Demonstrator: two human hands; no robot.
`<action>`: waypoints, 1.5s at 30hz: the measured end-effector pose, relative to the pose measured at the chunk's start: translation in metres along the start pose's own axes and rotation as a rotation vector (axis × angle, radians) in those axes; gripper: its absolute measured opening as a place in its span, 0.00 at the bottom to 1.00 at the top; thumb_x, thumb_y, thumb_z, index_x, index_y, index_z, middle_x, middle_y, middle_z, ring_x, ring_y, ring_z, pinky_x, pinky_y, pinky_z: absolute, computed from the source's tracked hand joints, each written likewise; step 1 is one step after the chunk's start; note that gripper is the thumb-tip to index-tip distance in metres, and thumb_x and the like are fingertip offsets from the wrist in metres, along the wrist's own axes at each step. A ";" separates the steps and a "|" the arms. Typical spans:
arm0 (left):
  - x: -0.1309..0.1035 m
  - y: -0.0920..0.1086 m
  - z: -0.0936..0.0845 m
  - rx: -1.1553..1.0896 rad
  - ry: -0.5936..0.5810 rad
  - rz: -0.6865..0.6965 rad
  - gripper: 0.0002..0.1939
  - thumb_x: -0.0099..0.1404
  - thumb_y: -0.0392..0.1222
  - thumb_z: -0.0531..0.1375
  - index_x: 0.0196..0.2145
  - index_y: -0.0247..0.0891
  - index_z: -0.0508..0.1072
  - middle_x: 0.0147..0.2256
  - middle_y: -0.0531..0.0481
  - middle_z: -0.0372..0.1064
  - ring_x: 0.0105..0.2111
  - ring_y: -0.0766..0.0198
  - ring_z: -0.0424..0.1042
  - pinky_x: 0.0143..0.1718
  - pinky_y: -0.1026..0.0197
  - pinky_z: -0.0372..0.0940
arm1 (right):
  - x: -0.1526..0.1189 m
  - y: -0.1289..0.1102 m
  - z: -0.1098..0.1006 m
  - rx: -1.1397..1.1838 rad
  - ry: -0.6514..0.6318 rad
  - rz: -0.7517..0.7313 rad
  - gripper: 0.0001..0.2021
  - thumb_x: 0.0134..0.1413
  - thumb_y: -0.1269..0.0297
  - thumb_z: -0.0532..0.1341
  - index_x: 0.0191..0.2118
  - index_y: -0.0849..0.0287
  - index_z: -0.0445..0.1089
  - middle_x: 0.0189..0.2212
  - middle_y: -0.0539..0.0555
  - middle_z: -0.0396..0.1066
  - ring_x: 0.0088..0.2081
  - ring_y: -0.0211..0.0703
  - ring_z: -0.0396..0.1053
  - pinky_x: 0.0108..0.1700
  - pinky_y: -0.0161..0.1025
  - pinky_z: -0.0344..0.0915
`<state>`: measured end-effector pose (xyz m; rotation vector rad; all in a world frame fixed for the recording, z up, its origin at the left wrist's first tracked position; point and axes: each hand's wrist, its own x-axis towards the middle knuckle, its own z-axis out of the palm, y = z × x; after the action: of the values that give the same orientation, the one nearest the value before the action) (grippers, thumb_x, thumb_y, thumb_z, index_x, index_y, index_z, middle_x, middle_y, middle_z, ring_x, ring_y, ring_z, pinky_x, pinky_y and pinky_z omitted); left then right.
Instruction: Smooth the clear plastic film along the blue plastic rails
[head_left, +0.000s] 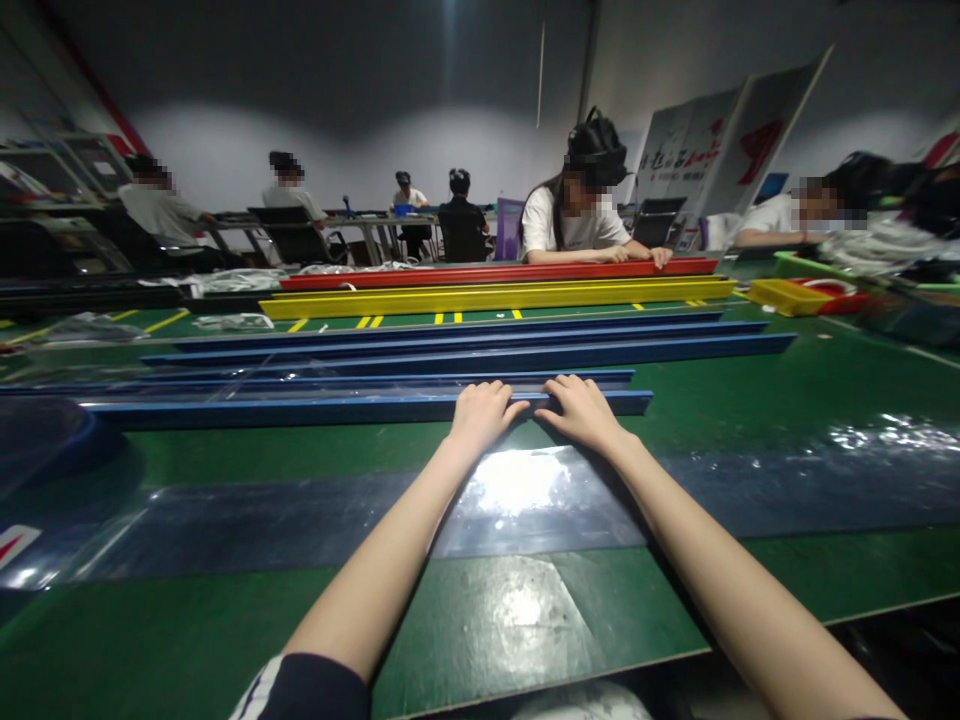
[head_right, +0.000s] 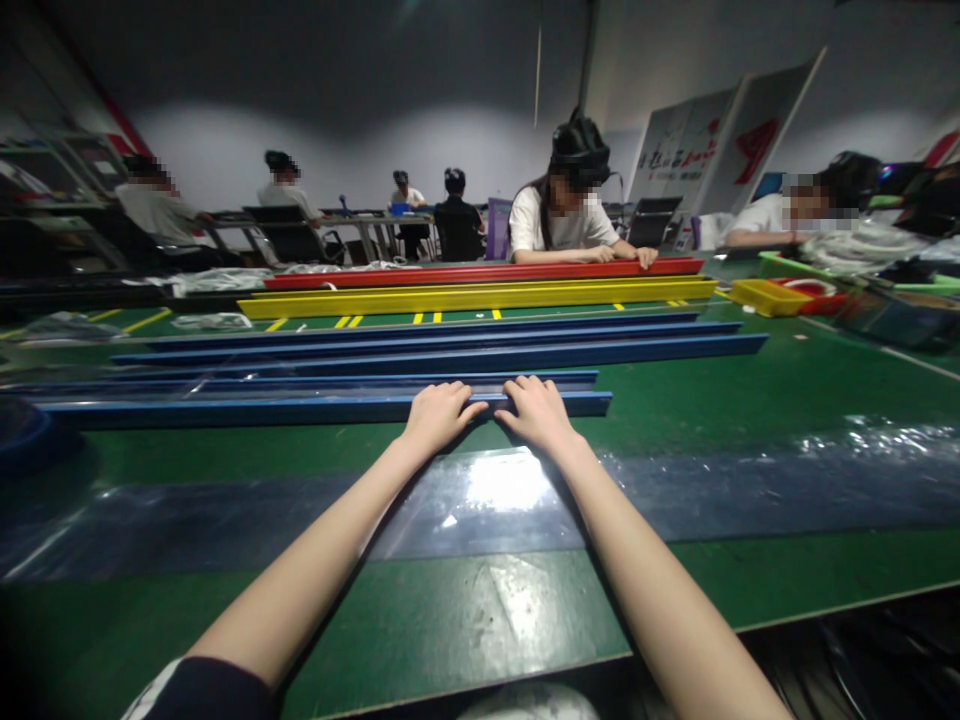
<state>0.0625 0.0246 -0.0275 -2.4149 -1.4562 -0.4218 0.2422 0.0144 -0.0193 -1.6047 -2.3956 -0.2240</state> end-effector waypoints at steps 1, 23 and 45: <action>0.000 0.000 0.000 0.001 0.003 -0.001 0.24 0.67 0.56 0.44 0.37 0.36 0.71 0.36 0.45 0.71 0.38 0.59 0.69 0.36 0.59 0.55 | 0.000 0.000 0.001 0.004 0.009 -0.015 0.16 0.57 0.54 0.52 0.44 0.58 0.66 0.44 0.58 0.69 0.46 0.49 0.62 0.43 0.41 0.54; -0.009 -0.002 0.007 0.053 0.164 0.029 0.18 0.67 0.53 0.47 0.34 0.37 0.68 0.33 0.46 0.71 0.36 0.57 0.66 0.37 0.56 0.50 | 0.004 0.000 0.004 0.095 0.041 0.029 0.10 0.57 0.59 0.54 0.38 0.55 0.71 0.38 0.52 0.73 0.41 0.45 0.63 0.38 0.38 0.51; -0.009 0.000 0.011 0.077 0.174 -0.038 0.22 0.66 0.56 0.47 0.33 0.36 0.70 0.32 0.44 0.71 0.35 0.56 0.67 0.36 0.56 0.51 | 0.003 -0.004 0.014 0.102 0.090 0.056 0.09 0.58 0.62 0.54 0.38 0.56 0.69 0.37 0.53 0.72 0.41 0.45 0.63 0.39 0.41 0.46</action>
<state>0.0593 0.0218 -0.0409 -2.2327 -1.4183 -0.5597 0.2360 0.0190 -0.0318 -1.5788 -2.2545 -0.1566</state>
